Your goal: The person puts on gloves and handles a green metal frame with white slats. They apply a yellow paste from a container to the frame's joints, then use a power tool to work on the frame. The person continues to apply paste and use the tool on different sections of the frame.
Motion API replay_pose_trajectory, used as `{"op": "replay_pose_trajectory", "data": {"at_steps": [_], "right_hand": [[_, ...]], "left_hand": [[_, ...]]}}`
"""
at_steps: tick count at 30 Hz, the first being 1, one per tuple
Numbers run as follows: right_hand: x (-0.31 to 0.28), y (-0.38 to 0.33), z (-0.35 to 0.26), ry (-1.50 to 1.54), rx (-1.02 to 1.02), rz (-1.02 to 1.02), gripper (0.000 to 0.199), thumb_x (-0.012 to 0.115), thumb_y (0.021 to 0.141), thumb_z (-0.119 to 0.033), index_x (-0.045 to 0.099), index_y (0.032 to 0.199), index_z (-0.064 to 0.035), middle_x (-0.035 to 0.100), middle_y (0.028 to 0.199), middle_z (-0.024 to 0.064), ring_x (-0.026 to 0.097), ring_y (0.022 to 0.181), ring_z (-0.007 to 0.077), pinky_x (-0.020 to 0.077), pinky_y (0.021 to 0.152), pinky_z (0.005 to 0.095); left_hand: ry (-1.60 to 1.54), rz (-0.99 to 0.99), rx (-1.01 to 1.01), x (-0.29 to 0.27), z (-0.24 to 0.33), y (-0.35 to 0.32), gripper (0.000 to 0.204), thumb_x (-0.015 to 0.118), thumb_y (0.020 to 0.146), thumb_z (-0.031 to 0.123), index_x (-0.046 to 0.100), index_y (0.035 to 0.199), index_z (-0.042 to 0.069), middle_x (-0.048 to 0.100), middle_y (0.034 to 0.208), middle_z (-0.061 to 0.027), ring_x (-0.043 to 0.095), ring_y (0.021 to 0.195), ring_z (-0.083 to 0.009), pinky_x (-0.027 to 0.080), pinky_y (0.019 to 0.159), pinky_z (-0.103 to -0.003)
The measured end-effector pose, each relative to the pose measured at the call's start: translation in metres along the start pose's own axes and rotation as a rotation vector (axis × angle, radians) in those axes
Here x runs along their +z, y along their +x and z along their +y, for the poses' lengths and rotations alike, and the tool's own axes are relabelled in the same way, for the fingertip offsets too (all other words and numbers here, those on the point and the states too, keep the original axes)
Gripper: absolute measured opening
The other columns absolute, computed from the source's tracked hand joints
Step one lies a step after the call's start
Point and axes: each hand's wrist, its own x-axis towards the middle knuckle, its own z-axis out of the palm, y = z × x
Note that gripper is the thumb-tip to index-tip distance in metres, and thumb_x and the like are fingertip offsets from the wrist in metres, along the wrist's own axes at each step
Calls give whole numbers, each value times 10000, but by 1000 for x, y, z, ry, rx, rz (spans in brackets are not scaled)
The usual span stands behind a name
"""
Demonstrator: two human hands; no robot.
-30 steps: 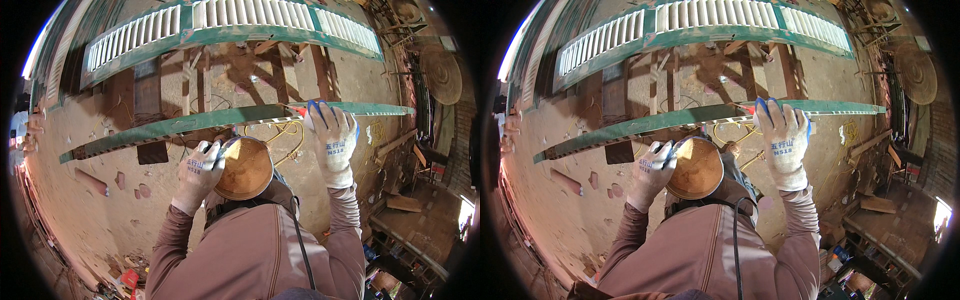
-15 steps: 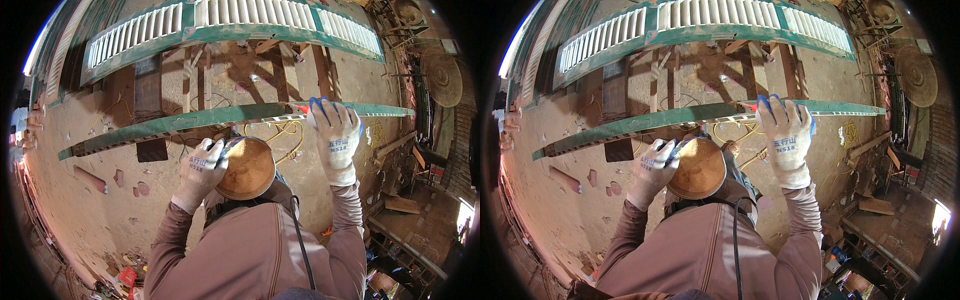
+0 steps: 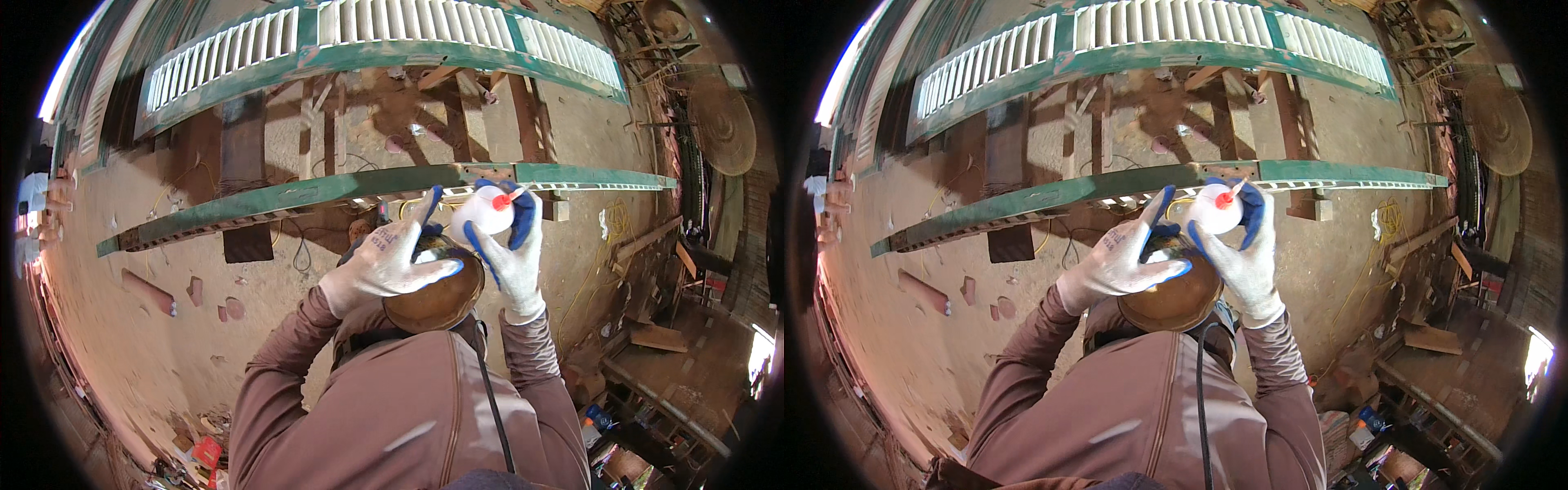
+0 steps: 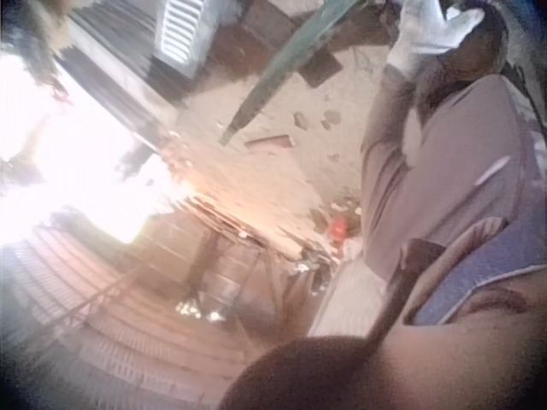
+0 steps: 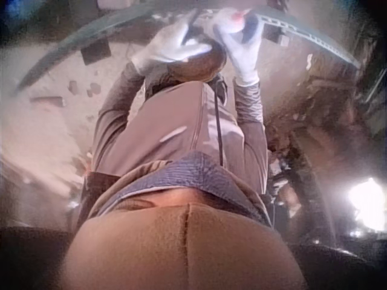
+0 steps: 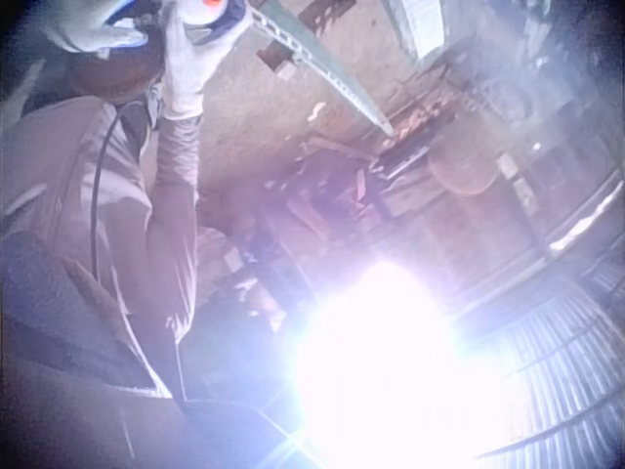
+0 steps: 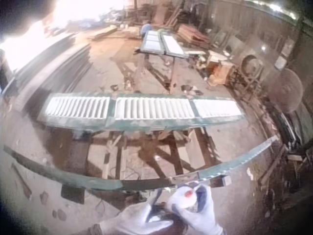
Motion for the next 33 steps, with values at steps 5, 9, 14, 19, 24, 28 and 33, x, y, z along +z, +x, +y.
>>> {"op": "replay_pose_trajectory", "data": {"at_steps": [5,9,14,19,24,28,33], "right_hand": [[-4,-5,8,-299,-152,-82,735,891,846,-27,460,1441,-1,608,1393,173,592,1291,235,527,1084,391],[-18,-14,-12,-391,9,-140,769,966,805,-136,527,1406,61,668,1290,177,650,1195,232,544,1040,380],[-39,-15,-24,-645,-190,-291,814,895,868,-456,542,1419,28,725,1199,229,754,1046,397,612,875,456],[-60,-9,-50,-772,-472,-245,461,787,963,-330,638,1306,-60,738,1200,153,757,990,346,598,809,451],[-81,-5,-88,-1286,-814,-375,293,795,832,-278,695,1070,-138,725,1155,88,711,951,249,569,740,410],[-89,-12,-97,-1534,-879,-453,243,743,799,-304,670,967,-143,686,1047,43,683,990,213,548,742,412],[-97,-16,-87,-1554,-728,-576,169,675,927,-285,685,934,-116,717,917,73,705,800,266,559,726,425]], "left_hand": [[45,16,-142,13,10,19,985,888,890,244,323,1642,-50,686,1336,-324,708,1265,-377,552,1034,-408],[217,-22,-130,12,5,16,877,905,831,251,493,1567,8,740,1210,-280,757,1108,-389,581,946,-432],[359,25,-18,24,-1,15,854,903,809,286,526,1524,11,757,1130,-257,768,1012,-400,593,881,-445],[114,10,-214,32,38,34,706,911,819,289,615,1401,21,774,1146,-222,788,1034,-331,613,886,-416],[250,42,-164,37,41,30,634,867,838,321,635,1376,79,730,1199,-194,742,1074,-369,593,895,-451],[196,1,-186,35,38,27,640,871,838,329,629,1369,65,732,1208,-190,743,1074,-378,589,894,-457],[245,-48,-249,36,41,24,656,890,835,334,626,1355,35,736,1205,-212,749,1092,-374,587,924,-439]]}}
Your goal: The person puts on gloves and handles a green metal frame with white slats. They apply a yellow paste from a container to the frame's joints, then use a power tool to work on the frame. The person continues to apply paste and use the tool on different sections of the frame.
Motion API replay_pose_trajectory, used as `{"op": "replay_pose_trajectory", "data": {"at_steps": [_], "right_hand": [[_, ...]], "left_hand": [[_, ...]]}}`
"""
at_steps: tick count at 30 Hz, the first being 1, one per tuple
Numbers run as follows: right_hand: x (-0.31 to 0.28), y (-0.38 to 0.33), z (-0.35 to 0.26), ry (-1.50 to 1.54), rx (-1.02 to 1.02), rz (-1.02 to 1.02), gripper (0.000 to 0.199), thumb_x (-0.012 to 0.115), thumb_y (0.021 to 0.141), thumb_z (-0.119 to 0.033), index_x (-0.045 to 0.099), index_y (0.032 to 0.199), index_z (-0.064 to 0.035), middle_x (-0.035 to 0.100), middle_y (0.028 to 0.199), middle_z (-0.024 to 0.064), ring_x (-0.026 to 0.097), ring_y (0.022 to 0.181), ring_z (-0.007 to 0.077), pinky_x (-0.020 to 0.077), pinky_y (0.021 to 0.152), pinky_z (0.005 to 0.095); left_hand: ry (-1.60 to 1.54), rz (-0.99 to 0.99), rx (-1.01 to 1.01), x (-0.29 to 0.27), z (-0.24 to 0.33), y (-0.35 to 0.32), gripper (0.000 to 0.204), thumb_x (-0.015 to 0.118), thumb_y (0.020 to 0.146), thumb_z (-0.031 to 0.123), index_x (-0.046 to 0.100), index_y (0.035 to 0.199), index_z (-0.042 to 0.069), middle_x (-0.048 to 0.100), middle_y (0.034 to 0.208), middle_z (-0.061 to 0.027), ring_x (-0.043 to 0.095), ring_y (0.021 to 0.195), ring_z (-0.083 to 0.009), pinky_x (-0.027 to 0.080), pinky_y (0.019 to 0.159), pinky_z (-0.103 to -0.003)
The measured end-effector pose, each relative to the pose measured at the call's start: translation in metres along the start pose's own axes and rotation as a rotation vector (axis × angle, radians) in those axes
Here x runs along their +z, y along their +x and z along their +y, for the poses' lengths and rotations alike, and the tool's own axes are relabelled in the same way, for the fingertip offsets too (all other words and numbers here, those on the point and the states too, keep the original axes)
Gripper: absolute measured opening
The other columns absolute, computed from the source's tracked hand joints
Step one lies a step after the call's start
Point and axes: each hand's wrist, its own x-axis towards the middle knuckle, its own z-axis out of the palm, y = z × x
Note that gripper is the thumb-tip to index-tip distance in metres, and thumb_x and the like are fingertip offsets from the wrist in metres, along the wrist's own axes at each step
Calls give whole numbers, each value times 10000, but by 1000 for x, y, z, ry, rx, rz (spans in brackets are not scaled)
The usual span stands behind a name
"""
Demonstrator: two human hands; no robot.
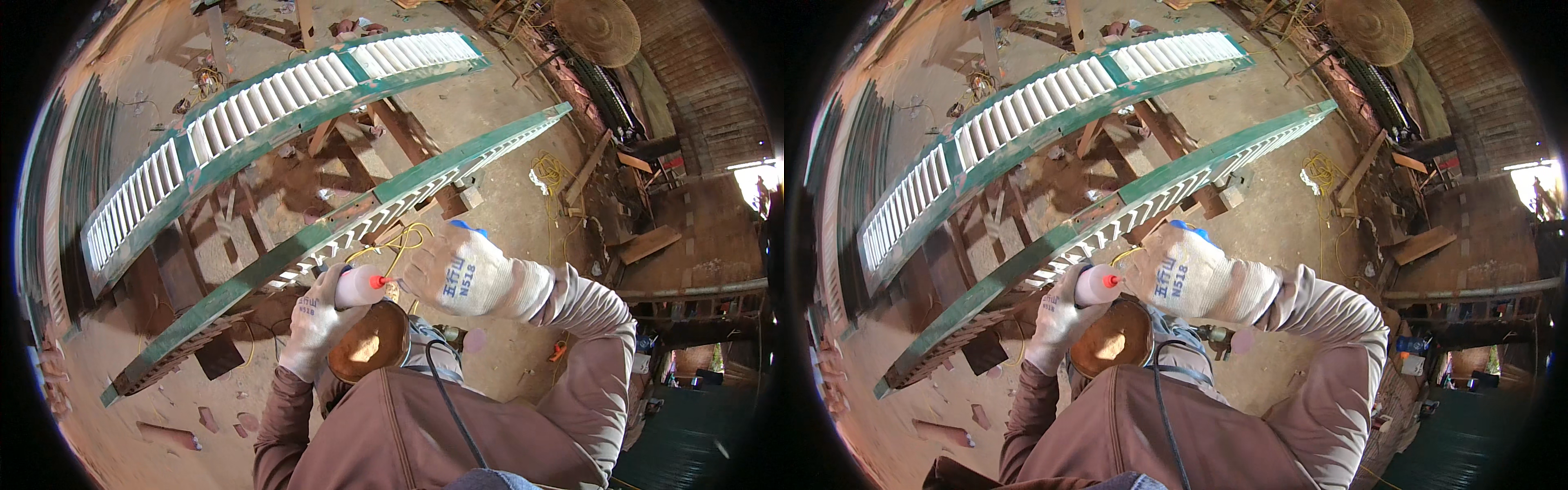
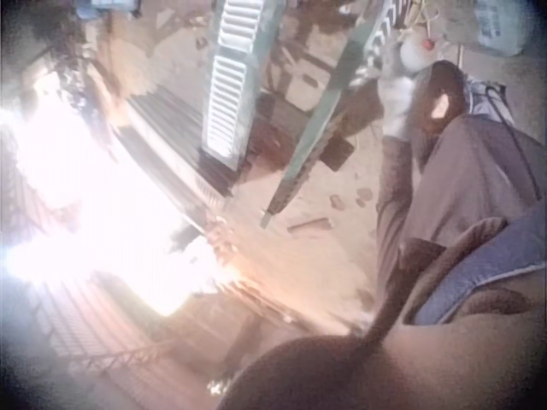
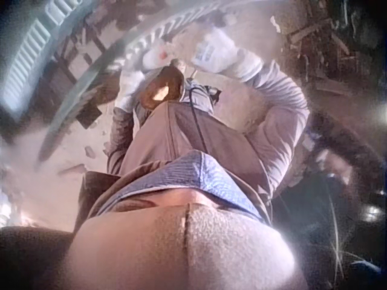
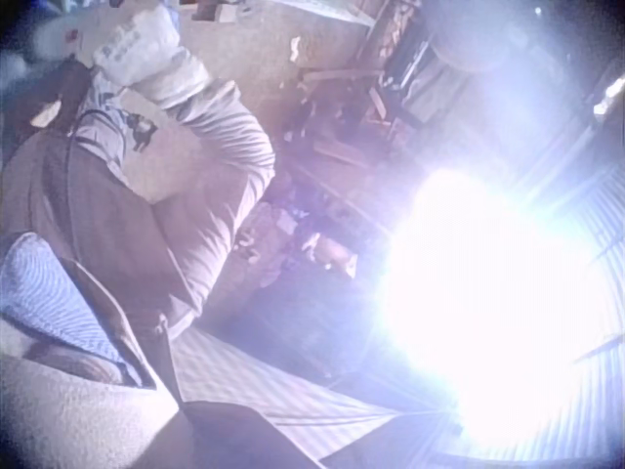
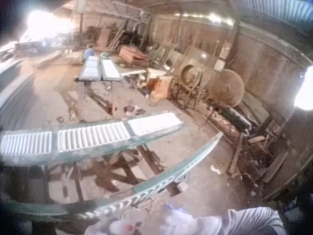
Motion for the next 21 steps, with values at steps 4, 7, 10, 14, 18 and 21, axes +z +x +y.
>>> {"op": "replay_pose_trajectory", "data": {"at_steps": [4,7,10,14,18,21], "right_hand": [[-22,-7,12,620,109,-49,219,662,1014,-273,733,965,-72,694,784,64,691,650,232,522,565,399],[-55,-18,25,1604,776,43,280,650,1061,-291,760,1052,-34,686,754,51,686,619,154,520,525,358],[-81,-39,73,1402,794,689,474,534,1129,-387,685,847,-37,468,580,-21,434,440,93,345,445,254],[-48,-47,66,1182,940,430,443,667,1073,-412,726,880,-18,592,626,-5,572,523,76,435,477,258],[36,-28,24,878,541,140,756,898,834,-530,675,1360,-35,749,1082,145,731,918,247,604,828,405],[99,-3,-31,919,356,206,978,899,837,-522,490,1553,3,636,1399,249,646,1251,397,514,1098,464]], "left_hand": [[14,-68,29,2,2,0,667,890,846,345,610,1368,38,725,1220,-226,733,1130,-381,575,952,-432],[-127,-64,-69,9,-28,-1,642,864,864,299,604,1384,27,738,1234,-172,733,1133,-295,567,974,-405],[-192,-7,-117,1,-26,-9,605,838,882,246,604,1397,34,744,1231,-136,719,1124,-224,561,977,-375],[-155,-45,-59,4,-24,-5,581,830,887,227,612,1391,36,750,1208,-158,732,1108,-230,566,967,-382],[-134,-66,-50,8,-27,4,576,832,896,210,606,1397,39,751,1207,-166,746,1106,-268,575,950,-394],[-162,-26,-2,11,-30,8,599,850,887,234,603,1404,59,755,1196,-187,752,1107,-319,581,934,-420]]}}
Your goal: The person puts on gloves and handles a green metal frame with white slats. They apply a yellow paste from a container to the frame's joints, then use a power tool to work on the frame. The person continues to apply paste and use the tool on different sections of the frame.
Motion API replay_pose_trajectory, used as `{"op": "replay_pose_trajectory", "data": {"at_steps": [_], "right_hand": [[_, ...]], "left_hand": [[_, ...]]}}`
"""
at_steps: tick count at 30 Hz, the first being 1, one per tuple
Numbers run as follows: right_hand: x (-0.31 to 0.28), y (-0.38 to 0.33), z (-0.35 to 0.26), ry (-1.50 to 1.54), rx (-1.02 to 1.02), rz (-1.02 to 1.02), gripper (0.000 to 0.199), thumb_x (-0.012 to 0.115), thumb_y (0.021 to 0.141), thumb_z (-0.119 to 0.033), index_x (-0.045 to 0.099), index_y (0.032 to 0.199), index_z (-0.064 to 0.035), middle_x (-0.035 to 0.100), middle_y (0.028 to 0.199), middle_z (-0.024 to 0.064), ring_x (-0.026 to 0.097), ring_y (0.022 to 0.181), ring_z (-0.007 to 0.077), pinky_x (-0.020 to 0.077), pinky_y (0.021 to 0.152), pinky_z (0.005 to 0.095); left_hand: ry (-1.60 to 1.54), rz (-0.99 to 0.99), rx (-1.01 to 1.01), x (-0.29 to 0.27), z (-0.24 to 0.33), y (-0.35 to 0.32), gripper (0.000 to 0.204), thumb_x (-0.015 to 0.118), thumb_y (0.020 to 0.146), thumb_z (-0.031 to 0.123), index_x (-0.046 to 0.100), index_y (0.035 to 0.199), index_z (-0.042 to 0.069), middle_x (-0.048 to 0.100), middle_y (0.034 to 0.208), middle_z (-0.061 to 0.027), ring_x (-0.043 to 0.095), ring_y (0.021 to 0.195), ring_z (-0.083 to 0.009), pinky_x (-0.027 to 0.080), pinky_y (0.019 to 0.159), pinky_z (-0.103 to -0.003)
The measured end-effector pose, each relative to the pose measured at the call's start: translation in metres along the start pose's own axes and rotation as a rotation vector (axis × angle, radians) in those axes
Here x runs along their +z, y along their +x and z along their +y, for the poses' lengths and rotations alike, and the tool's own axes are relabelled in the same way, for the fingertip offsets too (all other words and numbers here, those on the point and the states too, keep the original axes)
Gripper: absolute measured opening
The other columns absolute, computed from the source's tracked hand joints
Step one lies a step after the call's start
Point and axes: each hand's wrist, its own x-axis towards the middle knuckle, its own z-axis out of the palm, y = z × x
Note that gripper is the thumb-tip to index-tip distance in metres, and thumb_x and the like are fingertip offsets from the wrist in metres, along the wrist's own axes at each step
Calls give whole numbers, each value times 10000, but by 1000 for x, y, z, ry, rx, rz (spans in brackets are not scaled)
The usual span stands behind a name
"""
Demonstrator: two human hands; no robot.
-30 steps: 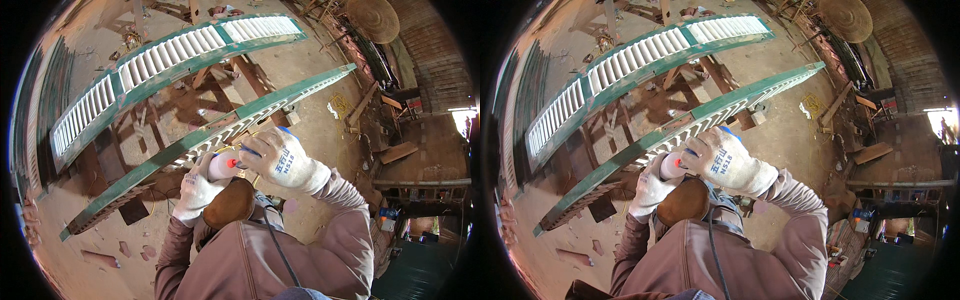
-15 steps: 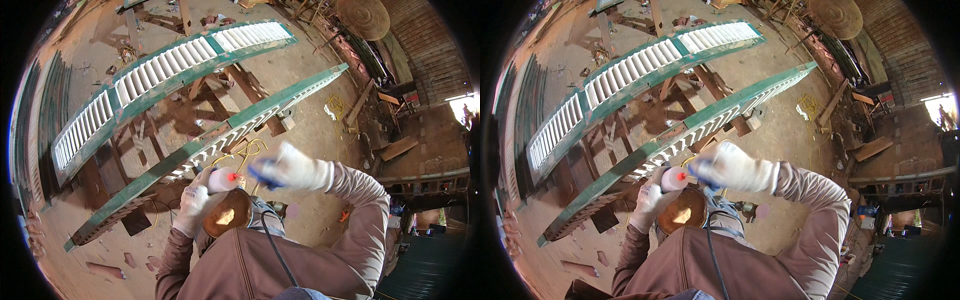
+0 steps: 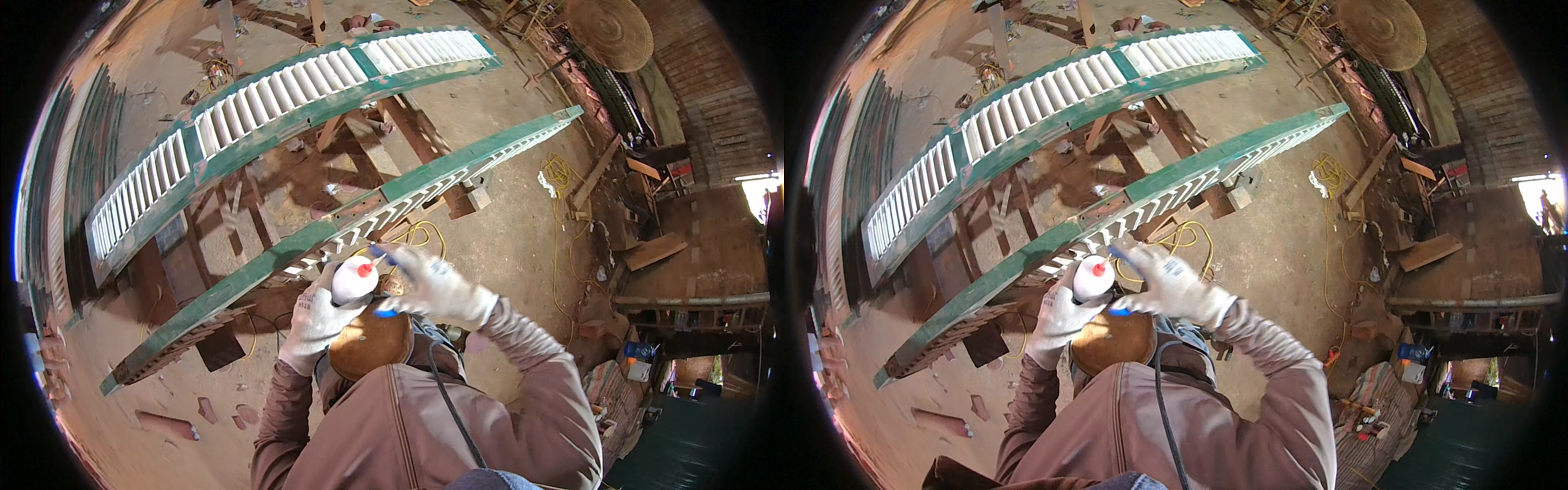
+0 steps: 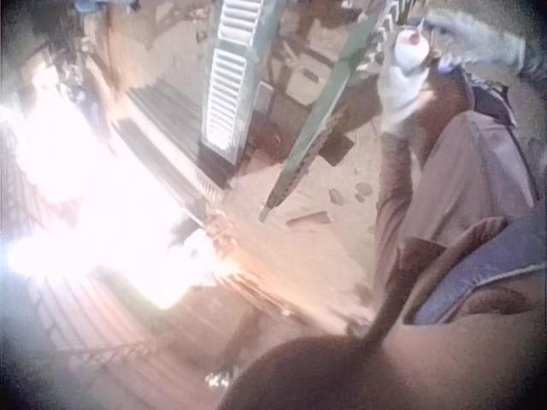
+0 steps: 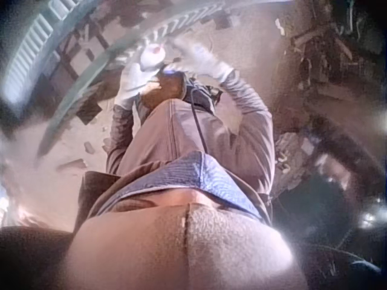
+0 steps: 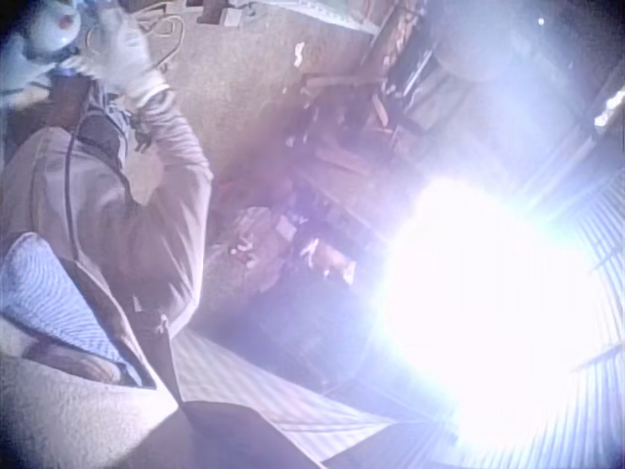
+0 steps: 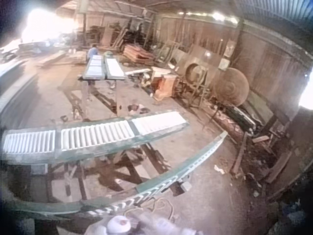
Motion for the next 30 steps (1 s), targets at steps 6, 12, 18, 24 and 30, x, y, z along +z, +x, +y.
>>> {"op": "replay_pose_trajectory", "data": {"at_steps": [6,12,18,24,30], "right_hand": [[62,29,-23,716,181,207,711,962,815,-234,601,1389,-20,698,1230,127,669,1175,225,538,1030,386],[25,41,-17,271,247,365,645,908,860,-231,597,1380,-10,725,1210,146,721,1066,271,568,964,414],[13,41,8,-669,174,283,785,923,745,-358,651,1448,-138,685,1271,77,613,1161,313,434,1034,502],[13,47,9,-849,103,297,759,906,751,-396,672,1451,-216,625,1329,24,539,1233,306,385,1060,540],[8,53,-4,-906,103,273,700,893,773,-391,690,1431,-267,615,1331,15,533,1231,321,381,1046,549]], "left_hand": [[-37,15,87,-8,-5,-4,694,865,851,255,558,1458,119,768,1149,-211,762,1077,-390,584,895,-450],[127,-76,-74,-18,-12,-13,953,914,842,447,462,1552,1,753,1215,-239,764,1092,-328,589,946,-424],[110,58,74,-26,-26,-24,726,922,835,425,673,1320,-55,765,1158,-236,774,1046,-326,600,930,-417],[120,96,100,-34,-30,-25,653,919,843,371,694,1266,-72,762,1158,-239,773,1042,-331,603,937,-412],[148,114,167,-36,-42,-27,608,915,847,352,706,1235,-68,765,1137,-234,772,1037,-338,607,923,-404]]}}
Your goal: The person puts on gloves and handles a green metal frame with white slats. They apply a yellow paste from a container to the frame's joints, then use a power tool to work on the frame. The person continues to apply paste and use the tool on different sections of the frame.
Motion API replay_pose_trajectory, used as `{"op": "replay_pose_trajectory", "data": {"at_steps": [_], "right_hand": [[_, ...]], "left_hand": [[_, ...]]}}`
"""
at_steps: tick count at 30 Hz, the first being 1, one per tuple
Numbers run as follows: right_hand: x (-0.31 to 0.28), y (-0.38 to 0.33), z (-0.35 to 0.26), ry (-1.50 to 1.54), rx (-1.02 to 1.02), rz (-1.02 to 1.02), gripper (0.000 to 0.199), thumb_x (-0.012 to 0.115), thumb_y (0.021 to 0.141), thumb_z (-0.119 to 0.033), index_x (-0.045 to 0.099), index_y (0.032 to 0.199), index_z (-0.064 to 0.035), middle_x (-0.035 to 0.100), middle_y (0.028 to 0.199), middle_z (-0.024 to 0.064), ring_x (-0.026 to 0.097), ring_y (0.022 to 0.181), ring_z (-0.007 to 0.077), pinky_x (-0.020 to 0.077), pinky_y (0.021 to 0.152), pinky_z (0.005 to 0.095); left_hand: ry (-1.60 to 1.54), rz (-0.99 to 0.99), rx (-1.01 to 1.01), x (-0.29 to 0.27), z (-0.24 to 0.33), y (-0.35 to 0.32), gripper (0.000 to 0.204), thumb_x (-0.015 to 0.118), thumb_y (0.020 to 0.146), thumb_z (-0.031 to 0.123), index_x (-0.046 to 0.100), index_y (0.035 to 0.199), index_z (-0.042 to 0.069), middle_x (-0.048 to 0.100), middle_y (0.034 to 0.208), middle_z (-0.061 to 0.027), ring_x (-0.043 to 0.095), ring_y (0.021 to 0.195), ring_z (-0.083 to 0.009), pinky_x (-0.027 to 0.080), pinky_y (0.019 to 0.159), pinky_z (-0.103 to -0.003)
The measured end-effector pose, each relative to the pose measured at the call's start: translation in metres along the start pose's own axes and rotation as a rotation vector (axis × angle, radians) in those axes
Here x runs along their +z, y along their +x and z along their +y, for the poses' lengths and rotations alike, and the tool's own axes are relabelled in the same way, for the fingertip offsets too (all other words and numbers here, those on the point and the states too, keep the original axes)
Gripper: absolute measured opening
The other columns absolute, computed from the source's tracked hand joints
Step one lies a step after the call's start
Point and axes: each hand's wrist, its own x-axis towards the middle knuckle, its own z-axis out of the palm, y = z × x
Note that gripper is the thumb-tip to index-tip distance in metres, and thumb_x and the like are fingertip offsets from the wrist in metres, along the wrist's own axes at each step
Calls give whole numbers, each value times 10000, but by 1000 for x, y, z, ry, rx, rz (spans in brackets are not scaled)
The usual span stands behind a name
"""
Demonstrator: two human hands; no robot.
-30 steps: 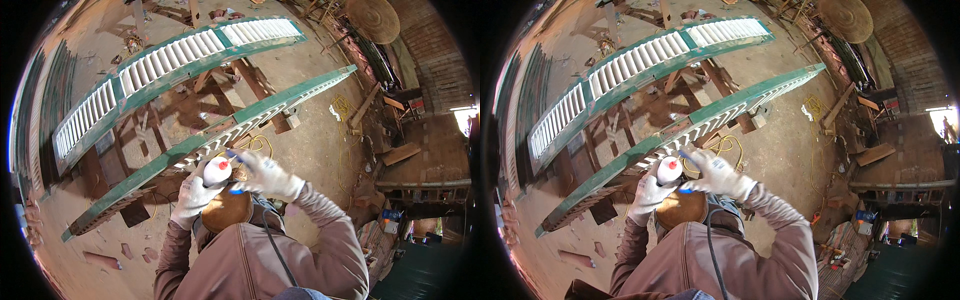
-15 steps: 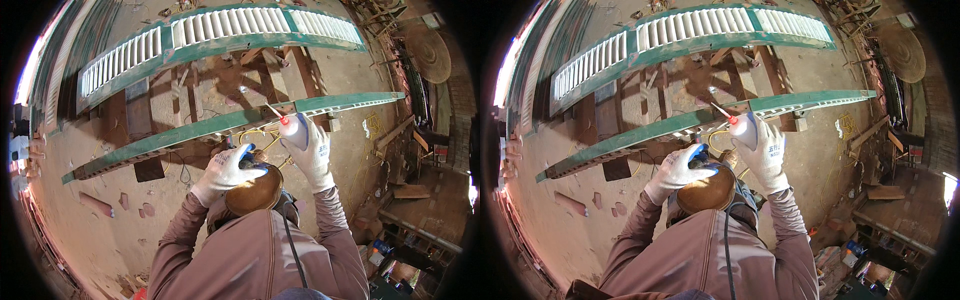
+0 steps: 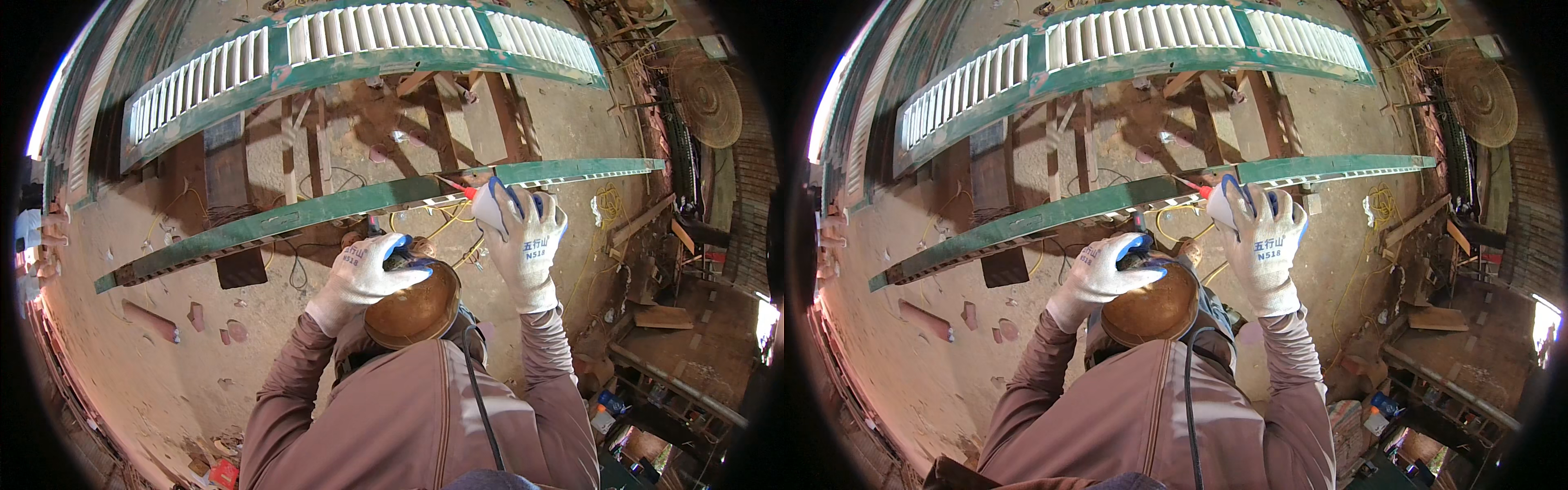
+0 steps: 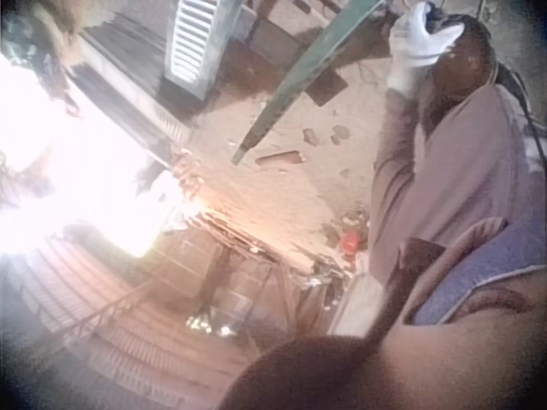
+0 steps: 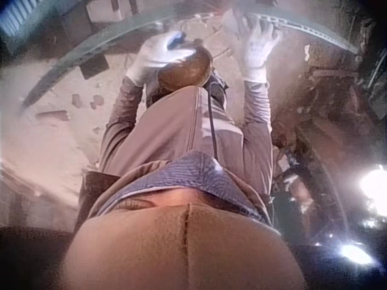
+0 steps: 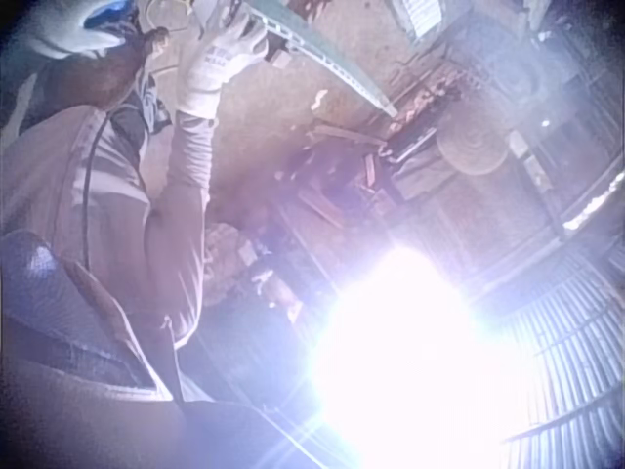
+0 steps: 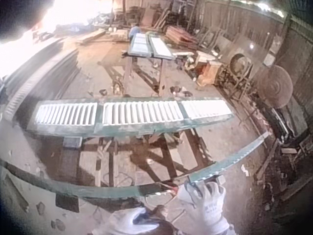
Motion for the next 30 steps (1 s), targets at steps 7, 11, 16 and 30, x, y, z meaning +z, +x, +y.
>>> {"op": "replay_pose_trajectory", "data": {"at_steps": [7,11,16,30], "right_hand": [[-6,5,-3,-30,-44,37,703,887,783,-383,678,1447,-281,609,1335,15,526,1239,324,380,1041,552],[-1,4,-2,7,-27,17,720,892,773,-373,674,1452,-275,605,1338,16,526,1239,316,381,1055,548],[3,1,-2,58,50,-11,738,904,751,-369,681,1444,-245,641,1311,15,544,1236,306,390,1066,545],[7,-73,4,1409,742,-95,729,875,860,-36,538,1502,34,634,1421,127,639,1259,184,543,1068,350]], "left_hand": [[-29,17,-34,2,-4,-1,635,908,827,448,719,1196,-33,765,1094,-224,765,1004,-359,605,876,-432],[-45,-16,-66,-2,2,2,628,900,836,458,717,1184,-32,764,1101,-226,764,1010,-358,603,874,-430],[-78,-51,-150,-3,1,1,624,894,838,458,716,1197,-21,761,1120,-222,758,1038,-357,597,903,-431],[16,-131,-67,-6,6,5,564,867,883,359,709,1288,1,742,1196,-208,748,1074,-359,599,922,-418]]}}
